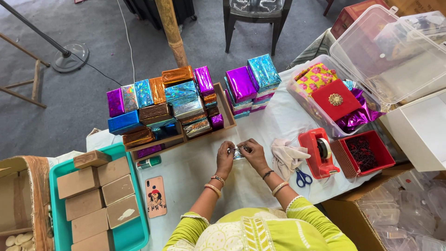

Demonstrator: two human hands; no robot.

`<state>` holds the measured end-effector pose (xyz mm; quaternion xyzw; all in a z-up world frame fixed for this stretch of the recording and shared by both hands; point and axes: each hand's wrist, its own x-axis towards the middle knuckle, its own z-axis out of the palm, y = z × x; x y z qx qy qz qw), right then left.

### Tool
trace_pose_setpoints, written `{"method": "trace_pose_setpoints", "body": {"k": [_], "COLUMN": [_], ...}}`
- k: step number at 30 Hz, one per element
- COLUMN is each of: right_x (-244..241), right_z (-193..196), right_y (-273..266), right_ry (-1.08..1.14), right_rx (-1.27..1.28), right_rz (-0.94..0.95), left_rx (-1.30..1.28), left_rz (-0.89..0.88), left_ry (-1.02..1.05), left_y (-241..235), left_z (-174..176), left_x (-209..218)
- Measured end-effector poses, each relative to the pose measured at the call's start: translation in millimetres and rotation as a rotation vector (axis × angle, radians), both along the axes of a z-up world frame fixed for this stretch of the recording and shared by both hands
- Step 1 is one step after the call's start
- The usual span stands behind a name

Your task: Wrapping small jewelry boxes in decorative metallic foil and arranging them in sets.

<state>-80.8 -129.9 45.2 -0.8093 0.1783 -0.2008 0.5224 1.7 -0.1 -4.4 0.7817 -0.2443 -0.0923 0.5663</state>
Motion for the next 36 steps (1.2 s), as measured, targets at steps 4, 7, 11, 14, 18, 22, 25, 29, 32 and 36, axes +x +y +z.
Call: {"method": "trace_pose_setpoints", "body": {"k": [4, 7, 11, 14, 18, 22, 25, 29, 32, 36], "right_x": [-0.1, -0.5, -3.5, -7.3, -12.1, -15.2, -19.2, -21.9, -25.8, -31.4], "right_z": [6.3, 8.7, -2.6, -4.4, -2.9, -3.8, 0.3, 9.8, 19.1, 21.4], "right_y": [0.8, 0.8, -0.7, 1.4, 2.6, 0.7, 0.1, -1.8, 1.2, 2.8], "right_ry": [-0.011, 0.025, 0.023, 0.021, -0.021, -0.019, -0.033, -0.082, -0.145, -0.058], "right_rx": [0.025, 0.020, -0.068, -0.059, -0.079, -0.120, -0.123, -0.224, -0.371, -0.646], "right_rz": [-0.011, -0.020, 0.023, 0.022, 0.049, 0.056, 0.036, 0.112, 0.180, 0.280], "left_rx": [-0.007, 0.022, 0.017, 0.024, -0.043, -0.086, -0.024, 0.078, 0.143, 0.261], "left_rz": [0.008, 0.013, 0.005, -0.012, -0.053, -0.084, -0.163, -0.245, -0.294, -0.343], "left_ry": [0.013, 0.006, 0.007, 0.009, 0.161, 0.186, -0.045, -0.331, -0.433, -0.601], "left_y": [-0.1, 0.3, 1.7, 4.2, 8.3, 18.2, 28.3, 35.4, 41.9, 43.3], "left_z": [-5.6, -4.4, -3.5, 2.1, -3.7, 0.2, 43.2, 44.7, 40.6, 41.2], "left_x": [0.0, -1.4, -2.5, -4.8, -5.0, -5.3, -12.4, -7.2, -4.8, -5.0]}}
